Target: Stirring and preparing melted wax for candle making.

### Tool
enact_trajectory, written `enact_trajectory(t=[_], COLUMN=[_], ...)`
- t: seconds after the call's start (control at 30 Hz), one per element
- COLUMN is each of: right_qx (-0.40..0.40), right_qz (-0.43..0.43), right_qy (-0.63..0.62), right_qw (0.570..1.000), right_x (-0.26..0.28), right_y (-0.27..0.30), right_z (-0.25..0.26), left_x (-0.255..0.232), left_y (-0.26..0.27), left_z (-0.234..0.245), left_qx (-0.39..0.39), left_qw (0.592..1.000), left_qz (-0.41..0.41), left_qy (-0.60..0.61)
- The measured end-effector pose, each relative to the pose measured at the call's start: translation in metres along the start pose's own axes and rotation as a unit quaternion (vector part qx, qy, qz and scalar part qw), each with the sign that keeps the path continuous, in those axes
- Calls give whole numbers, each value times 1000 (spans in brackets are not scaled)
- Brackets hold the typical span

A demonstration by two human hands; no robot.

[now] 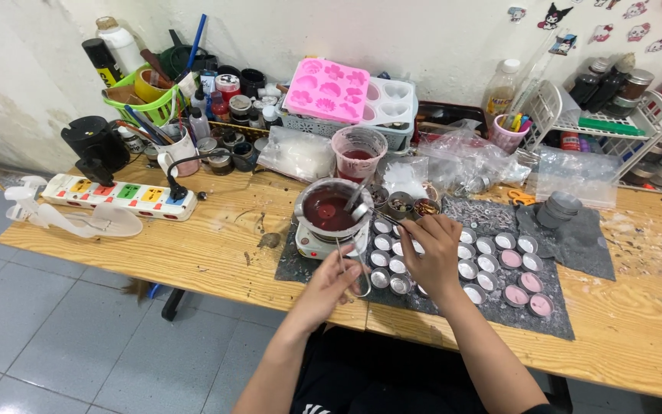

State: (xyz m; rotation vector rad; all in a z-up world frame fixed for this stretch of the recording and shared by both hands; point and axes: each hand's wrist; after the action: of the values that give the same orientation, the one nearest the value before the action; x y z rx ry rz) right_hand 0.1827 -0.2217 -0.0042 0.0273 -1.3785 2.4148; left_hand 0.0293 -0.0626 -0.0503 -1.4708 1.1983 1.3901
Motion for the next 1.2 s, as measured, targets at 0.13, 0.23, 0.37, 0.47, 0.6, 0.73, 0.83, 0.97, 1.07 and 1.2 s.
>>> enact_trajectory(t=[0.13,0.23,0.37,0.47,0.6,0.73,0.83,0.97,1.07,1.2], right_qx=[4,-2,-11,-21,-14,-21,-4,30,88,183], right_qz=[-6,-16,-35,-52,-79,-114,-140,-193,-226,-215], right_qy=[2,-8,-22,-5,47,97,141,166,182,210], right_qw=[1000,1000,999,998,996,989,980,967,953,936], right_x=[-6,-10,-16,-31,-65,-99,-123,-148,-148,-143], right_y=[-3,-4,-5,-3,7,26,46,76,82,81], right_z=[2,2,11,27,64,110,138,162,172,178], left_x=[23,40,48,48,36,43,49,51,54,51], left_y=[-23,-42,-57,-64,-69,-81,-89,-98,-105,-110], left_z=[-28,-47,-70,-81,-92,-101,-106,-112,-116,-119], left_qx=[8,-4,6,7,-30,-37,-43,-73,-92,-111], left_qw=[995,987,972,965,973,973,969,960,955,956], left_qz=[-8,-19,-52,-62,-68,-67,-89,-99,-97,-102], left_qy=[94,161,230,256,217,219,224,253,266,252])
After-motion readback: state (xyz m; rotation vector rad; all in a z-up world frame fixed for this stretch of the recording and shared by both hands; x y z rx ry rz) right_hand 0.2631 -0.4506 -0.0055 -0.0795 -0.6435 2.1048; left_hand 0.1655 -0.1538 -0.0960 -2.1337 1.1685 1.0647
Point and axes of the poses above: each hand's wrist, its own y-axis away from the middle knuckle, its own z-axis out of the back of the hand, x = y × z, and after that the axes turned 1 degree about x, right-handed
